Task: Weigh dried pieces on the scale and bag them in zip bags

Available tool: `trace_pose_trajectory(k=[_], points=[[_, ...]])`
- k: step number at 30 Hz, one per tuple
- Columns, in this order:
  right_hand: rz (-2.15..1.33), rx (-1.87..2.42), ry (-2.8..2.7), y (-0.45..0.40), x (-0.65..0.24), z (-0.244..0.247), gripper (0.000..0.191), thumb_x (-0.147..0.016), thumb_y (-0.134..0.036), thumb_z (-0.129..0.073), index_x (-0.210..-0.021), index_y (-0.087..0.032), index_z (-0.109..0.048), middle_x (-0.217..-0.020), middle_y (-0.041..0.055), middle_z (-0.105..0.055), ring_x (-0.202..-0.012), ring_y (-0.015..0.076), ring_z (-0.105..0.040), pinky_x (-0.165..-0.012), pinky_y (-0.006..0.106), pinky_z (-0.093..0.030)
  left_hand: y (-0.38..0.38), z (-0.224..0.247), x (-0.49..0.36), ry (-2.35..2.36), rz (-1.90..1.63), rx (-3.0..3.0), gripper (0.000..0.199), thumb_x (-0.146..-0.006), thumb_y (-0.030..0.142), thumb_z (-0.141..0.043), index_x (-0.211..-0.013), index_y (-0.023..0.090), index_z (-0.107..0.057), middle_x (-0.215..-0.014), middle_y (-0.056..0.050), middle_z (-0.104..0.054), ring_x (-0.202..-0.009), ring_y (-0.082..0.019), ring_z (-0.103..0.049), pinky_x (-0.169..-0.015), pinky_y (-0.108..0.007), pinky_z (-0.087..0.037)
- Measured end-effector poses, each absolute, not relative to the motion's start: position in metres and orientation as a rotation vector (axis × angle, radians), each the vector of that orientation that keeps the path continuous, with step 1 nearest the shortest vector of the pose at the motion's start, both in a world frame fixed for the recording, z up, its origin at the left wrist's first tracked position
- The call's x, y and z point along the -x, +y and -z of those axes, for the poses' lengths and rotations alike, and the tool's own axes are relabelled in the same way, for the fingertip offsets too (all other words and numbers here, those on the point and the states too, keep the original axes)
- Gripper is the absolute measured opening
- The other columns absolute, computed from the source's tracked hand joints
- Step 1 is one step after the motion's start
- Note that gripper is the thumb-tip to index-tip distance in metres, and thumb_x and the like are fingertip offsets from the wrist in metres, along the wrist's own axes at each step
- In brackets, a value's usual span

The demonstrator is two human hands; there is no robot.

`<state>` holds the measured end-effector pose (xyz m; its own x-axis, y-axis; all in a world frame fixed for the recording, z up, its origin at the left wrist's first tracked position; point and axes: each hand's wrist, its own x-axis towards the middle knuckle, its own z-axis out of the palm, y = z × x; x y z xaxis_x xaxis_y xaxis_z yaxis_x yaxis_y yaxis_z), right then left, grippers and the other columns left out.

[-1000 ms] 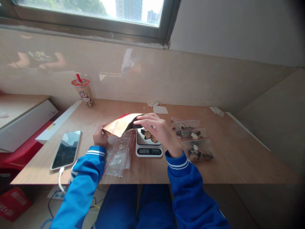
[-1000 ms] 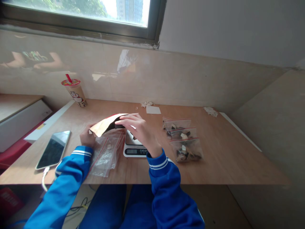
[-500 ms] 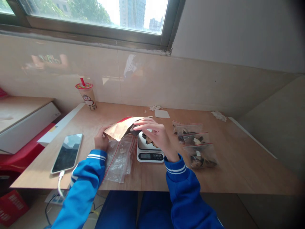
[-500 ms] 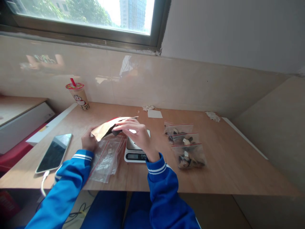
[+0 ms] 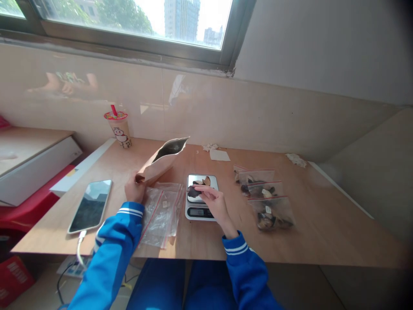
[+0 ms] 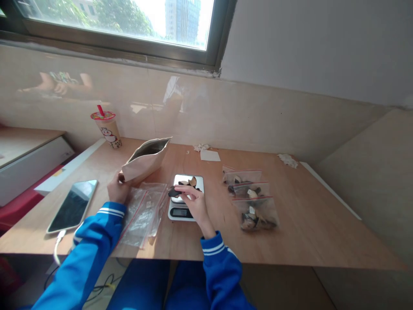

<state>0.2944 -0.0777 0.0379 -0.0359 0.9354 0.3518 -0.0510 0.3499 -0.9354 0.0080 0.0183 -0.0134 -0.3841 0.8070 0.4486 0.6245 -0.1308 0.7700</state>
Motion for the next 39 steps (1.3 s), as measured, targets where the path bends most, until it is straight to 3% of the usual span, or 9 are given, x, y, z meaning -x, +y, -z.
trace_pose_trajectory(k=[5,12,18,22,25,30,35,39], points=[[-0.670,0.980,-1.659,-0.074,-0.293,-0.016,0.025,-0.088,-0.016,-0.056,-0.096,-0.029,-0.076,-0.110,0.0027,-0.073,-0.118,0.0203,-0.059,-0.105,0.043,-0.044,0.018,0.012,-0.007,1.935,-1.529,-1.606,0.024,-0.064,0.027,-0.062,-0.086,0.018,-0.063,-0.070,-0.001,-0.064,-0.064,-0.017,-0.058,-0.064,-0.026,-0.047],[-0.493,1.012,-1.691,-0.078,-0.297,-0.018,0.029,-0.089,-0.013,-0.053,-0.095,-0.030,-0.076,-0.109,0.0026,-0.073,-0.120,0.0207,-0.057,-0.103,0.044,-0.045,0.019,0.009,-0.008,1.944,-1.511,-1.552,0.019,-0.061,0.025,-0.062,-0.079,0.019,-0.060,-0.067,0.000,-0.062,-0.063,-0.016,-0.056,-0.065,-0.027,-0.048],[-0.531,1.147,-1.284,-0.081,-0.313,-0.034,0.018,-0.085,-0.028,-0.060,-0.097,-0.023,-0.074,-0.106,0.0063,-0.073,-0.106,0.0221,-0.065,-0.097,0.040,-0.048,0.021,0.014,-0.005,1.954,-1.468,-1.575,0.028,-0.063,0.031,-0.065,-0.087,0.018,-0.063,-0.071,-0.001,-0.063,-0.066,-0.018,-0.058,-0.066,-0.028,-0.049],[-0.553,1.330,-0.914,-0.062,-0.344,-0.024,0.038,-0.075,-0.044,-0.068,-0.099,-0.014,-0.070,-0.095,0.0114,-0.074,-0.086,0.0229,-0.068,-0.082,0.038,-0.053,0.022,0.016,-0.005,1.967,-1.429,-1.577,0.037,-0.066,0.043,-0.069,-0.092,0.017,-0.065,-0.077,-0.003,-0.067,-0.069,-0.019,-0.061,-0.067,-0.029,-0.049],[-0.562,1.400,-0.862,-0.043,-0.362,-0.011,0.049,-0.069,-0.051,-0.069,-0.097,-0.011,-0.068,-0.092,0.0137,-0.073,-0.083,0.0236,-0.067,-0.078,0.038,-0.053,0.022,0.016,-0.006,1.967,-1.422,-1.537,0.046,-0.067,0.051,-0.070,-0.097,0.016,-0.066,-0.083,-0.005,-0.069,-0.075,-0.022,-0.064,-0.070,-0.031,-0.051],[-0.527,1.464,-1.094,-0.023,-0.361,0.003,0.044,-0.075,-0.049,-0.064,-0.100,-0.013,-0.069,-0.083,0.0096,-0.070,-0.074,0.0202,-0.062,-0.074,0.036,-0.051,0.023,0.018,-0.005,1.953,-1.422,-1.494,0.059,-0.067,0.055,-0.071,-0.111,0.016,-0.064,-0.090,-0.008,-0.071,-0.086,-0.027,-0.067,-0.079,-0.036,-0.053],[-0.097,1.642,-1.369,-0.026,-0.355,0.005,0.039,-0.085,-0.047,-0.053,-0.100,-0.017,-0.072,-0.088,0.0100,-0.060,-0.091,0.0258,-0.056,-0.089,0.046,-0.044,0.024,0.018,-0.005,1.942,-1.438,-1.472,0.059,-0.065,0.053,-0.073,-0.109,0.015,-0.065,-0.087,-0.008,-0.070,-0.086,-0.028,-0.067,-0.080,-0.038,-0.053],[0.045,1.587,-1.459,-0.046,-0.340,-0.018,0.033,-0.093,-0.039,-0.047,-0.113,-0.021,-0.067,-0.100,0.0103,-0.056,-0.101,0.0255,-0.052,-0.094,0.045,-0.040,0.023,0.015,-0.007,1.957,-1.422,-1.464,0.056,-0.065,0.053,-0.072,-0.105,0.014,-0.066,-0.085,-0.008,-0.069,-0.083,-0.027,-0.066,-0.077,-0.036,-0.053]])
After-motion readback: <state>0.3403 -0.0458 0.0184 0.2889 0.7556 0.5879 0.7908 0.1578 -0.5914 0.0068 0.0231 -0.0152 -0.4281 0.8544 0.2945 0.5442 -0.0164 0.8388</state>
